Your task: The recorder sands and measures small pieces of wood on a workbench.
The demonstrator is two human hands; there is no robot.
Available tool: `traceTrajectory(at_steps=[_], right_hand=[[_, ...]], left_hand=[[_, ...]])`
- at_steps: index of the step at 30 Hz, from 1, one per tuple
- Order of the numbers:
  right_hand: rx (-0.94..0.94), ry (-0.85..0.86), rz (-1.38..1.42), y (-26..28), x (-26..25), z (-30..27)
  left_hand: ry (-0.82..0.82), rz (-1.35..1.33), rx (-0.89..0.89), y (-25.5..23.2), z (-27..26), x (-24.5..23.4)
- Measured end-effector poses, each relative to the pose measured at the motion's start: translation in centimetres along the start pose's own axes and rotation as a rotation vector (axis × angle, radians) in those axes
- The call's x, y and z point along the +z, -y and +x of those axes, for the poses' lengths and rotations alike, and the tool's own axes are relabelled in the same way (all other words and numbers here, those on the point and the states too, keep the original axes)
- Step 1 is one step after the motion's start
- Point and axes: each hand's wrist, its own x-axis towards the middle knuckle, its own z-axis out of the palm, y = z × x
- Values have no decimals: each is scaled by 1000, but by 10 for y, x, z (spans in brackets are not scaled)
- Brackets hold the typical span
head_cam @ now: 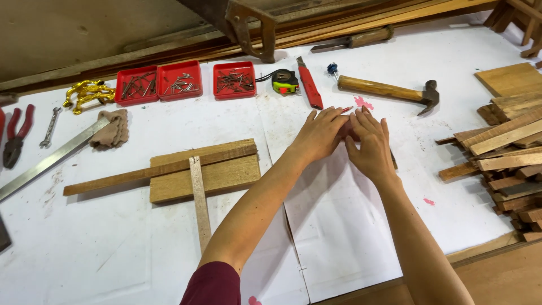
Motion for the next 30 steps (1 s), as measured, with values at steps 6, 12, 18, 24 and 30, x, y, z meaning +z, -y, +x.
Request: traceTrajectory(at_steps=[6,12,18,24,30], right_hand=[[-126,-52,56,37,-2,5],[-188,-44,139,91,-2,7],[-285,-22,178,137,2,3],[-354,4,233,177,11,-3],[-385,58,304,214,14,-15]], left_hand=[[-67,-30,-43,4,-33,-38],[-162,-31,-49,13,-80,-72],[-308,-33,-23,22,-132,-103],[-317,-17,-61,23,-178,-135],[-298,-28,-169,15,-221,-160]])
